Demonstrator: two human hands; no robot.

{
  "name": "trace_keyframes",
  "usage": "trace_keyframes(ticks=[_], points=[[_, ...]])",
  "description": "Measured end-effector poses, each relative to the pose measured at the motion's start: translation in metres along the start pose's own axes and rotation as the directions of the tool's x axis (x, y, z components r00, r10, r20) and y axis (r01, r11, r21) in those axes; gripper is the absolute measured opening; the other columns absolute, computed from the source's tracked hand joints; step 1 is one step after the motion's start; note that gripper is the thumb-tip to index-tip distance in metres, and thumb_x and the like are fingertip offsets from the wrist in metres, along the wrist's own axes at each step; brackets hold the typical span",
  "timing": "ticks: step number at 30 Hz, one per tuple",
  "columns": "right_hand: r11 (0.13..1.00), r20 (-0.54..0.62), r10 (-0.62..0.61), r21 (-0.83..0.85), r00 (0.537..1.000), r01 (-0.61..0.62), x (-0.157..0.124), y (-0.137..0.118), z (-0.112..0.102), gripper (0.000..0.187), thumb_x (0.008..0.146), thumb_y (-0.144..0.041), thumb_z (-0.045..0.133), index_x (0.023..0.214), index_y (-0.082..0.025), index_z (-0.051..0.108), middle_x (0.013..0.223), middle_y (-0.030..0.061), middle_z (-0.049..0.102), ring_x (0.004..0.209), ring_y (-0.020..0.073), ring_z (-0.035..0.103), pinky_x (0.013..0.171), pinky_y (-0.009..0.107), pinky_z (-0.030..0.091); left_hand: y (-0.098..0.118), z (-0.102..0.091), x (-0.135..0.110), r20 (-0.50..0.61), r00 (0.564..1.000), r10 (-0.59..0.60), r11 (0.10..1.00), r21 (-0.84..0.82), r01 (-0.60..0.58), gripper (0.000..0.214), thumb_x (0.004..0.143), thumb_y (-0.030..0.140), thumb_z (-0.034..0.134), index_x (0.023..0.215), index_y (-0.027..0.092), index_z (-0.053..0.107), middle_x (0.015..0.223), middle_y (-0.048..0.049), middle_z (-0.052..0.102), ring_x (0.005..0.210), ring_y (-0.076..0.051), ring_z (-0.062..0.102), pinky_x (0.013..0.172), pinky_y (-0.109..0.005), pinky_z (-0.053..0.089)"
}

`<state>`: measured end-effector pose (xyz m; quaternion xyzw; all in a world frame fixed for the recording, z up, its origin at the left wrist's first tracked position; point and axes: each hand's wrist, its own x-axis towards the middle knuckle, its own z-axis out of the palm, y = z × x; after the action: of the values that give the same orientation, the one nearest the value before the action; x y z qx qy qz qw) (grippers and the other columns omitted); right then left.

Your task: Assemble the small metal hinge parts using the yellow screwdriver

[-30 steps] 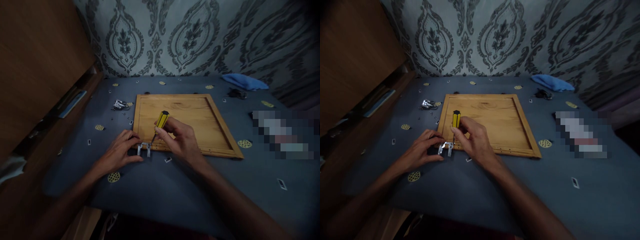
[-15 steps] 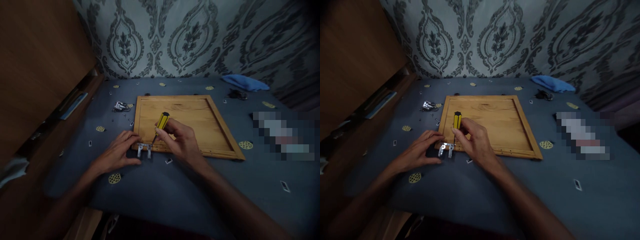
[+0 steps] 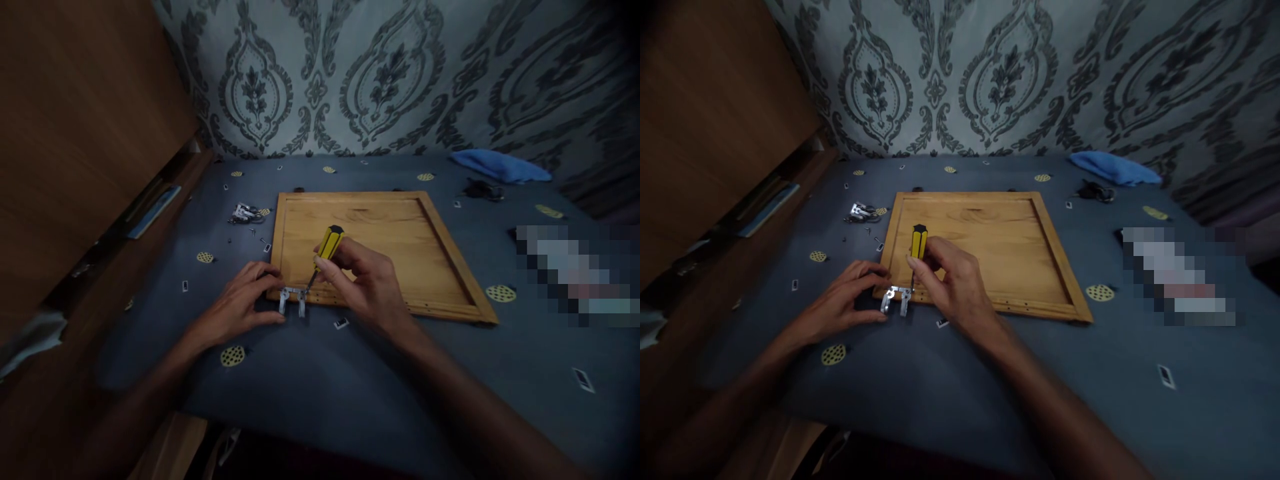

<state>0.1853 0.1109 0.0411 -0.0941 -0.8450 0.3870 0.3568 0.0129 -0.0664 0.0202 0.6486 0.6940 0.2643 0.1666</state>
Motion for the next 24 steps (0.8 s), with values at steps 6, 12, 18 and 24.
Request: trace_keyframes(ticks=[6,12,18,24], points=[[1.000,0.005,0.023,0.007,1.000,-0.023,-0.0006,0.0013,0.0019,0.020,0.098,-0.028,0.062,0.080,-0.021,0.057,0.073,0.0006,0.064,0.064,0.0147,0.064,0.063,0.028,0.049,0.0003,0.0037,0.0011,-0.034,0.999,-0.038,0.999,-0.022,0.038,0.043,0.086,0.051,0.080,0.116,0.024,0.069,0.132,-0.0097,0.062,0.123,-0.031,0.057,0.107,-0.049,0.049],[1.000,0.004,0.024,0.017,1.000,-0.024,-0.0018,0.0022,0.0004,0.021,0.098,-0.028,0.062,0.079,-0.021,0.057,0.073,0.0008,0.064,0.064,0.0147,0.063,0.062,0.028,0.049,0.0029,0.0042,0.0016,-0.048,0.997,-0.063,0.998,-0.014,0.063,0.042,0.085,0.053,0.081,0.112,0.024,0.069,0.131,-0.0089,0.062,0.122,-0.032,0.057,0.103,-0.048,0.050],[0.999,0.011,0.034,0.018,0.999,-0.034,-0.0010,0.0018,0.0004,0.020,0.099,-0.029,0.061,0.081,-0.021,0.058,0.073,0.0004,0.063,0.064,0.0145,0.063,0.062,0.028,0.049,0.0010,0.0042,0.0017,-0.046,0.998,-0.033,0.999,0.015,0.033,0.042,0.085,0.054,0.080,0.111,0.023,0.068,0.130,-0.0090,0.062,0.121,-0.030,0.058,0.103,-0.047,0.051],[1.000,0.023,0.020,0.008,1.000,-0.020,0.0000,0.0016,-0.0003,0.020,0.099,-0.030,0.059,0.082,-0.021,0.059,0.072,0.0004,0.063,0.064,0.0146,0.062,0.061,0.029,0.048,0.0028,0.0010,0.0004,-0.011,0.999,-0.043,0.997,0.064,0.044,0.044,0.086,0.055,0.078,0.116,0.024,0.067,0.135,-0.0088,0.060,0.125,-0.032,0.055,0.105,-0.049,0.050]])
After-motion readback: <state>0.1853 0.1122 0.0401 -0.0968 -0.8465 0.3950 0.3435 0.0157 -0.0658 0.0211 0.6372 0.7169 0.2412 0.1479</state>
